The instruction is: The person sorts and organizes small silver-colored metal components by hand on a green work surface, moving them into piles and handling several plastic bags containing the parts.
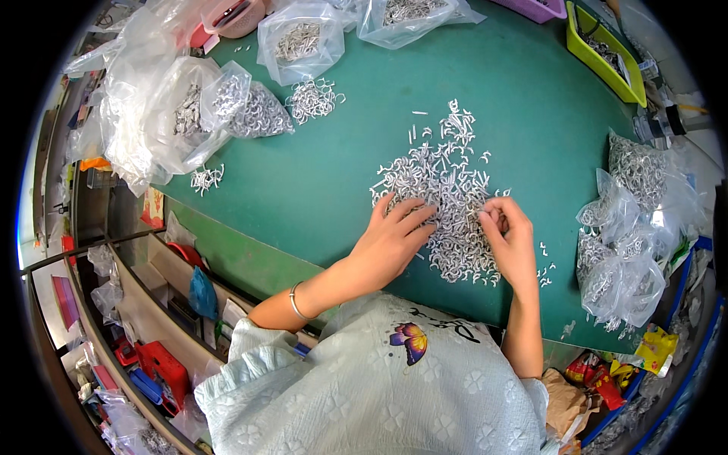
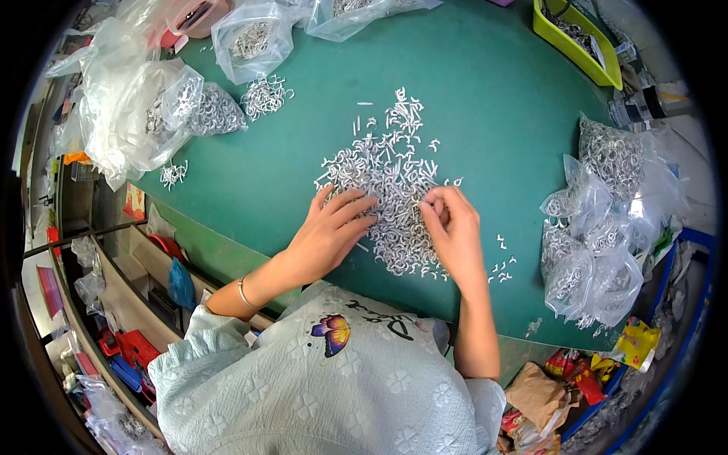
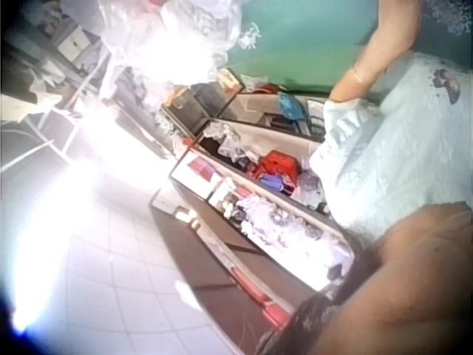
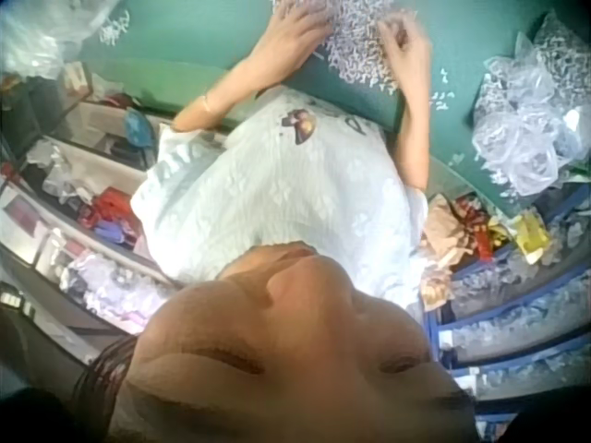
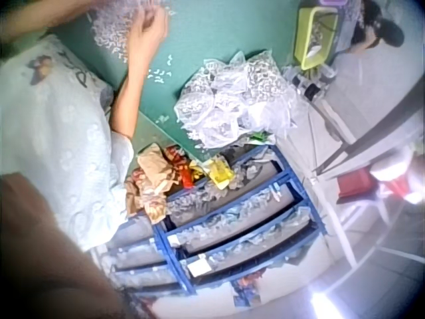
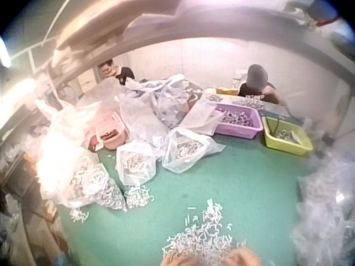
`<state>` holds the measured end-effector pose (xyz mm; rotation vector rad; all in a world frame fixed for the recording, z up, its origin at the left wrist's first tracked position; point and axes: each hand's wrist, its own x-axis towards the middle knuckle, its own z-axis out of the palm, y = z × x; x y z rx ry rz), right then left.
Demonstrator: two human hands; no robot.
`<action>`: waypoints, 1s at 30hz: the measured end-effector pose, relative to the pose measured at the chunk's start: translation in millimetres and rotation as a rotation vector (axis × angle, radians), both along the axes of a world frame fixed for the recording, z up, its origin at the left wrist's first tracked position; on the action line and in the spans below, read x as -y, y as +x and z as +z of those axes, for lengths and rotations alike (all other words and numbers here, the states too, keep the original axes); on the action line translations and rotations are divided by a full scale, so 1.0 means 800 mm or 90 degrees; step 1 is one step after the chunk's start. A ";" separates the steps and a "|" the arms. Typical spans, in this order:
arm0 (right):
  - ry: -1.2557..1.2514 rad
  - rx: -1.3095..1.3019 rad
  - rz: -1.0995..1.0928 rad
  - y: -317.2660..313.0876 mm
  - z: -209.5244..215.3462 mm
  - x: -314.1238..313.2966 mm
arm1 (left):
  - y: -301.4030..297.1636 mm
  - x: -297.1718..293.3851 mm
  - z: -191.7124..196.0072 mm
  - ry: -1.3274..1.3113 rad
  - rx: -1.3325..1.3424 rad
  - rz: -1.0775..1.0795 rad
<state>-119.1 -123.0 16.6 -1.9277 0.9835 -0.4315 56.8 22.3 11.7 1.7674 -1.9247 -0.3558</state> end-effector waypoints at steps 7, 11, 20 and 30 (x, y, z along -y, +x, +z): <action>-0.126 -0.070 -0.023 -0.001 0.013 0.000 | -0.008 0.029 -0.011 -0.049 -0.091 0.125; -0.345 -0.218 0.025 0.030 -0.001 0.006 | -0.015 0.033 -0.025 -0.048 -0.005 0.077; -0.184 -0.228 0.114 0.006 0.004 0.029 | -0.016 0.003 -0.021 -0.047 -0.151 0.023; -0.287 -0.242 0.132 0.006 0.011 0.023 | -0.028 0.002 -0.028 0.000 0.015 0.012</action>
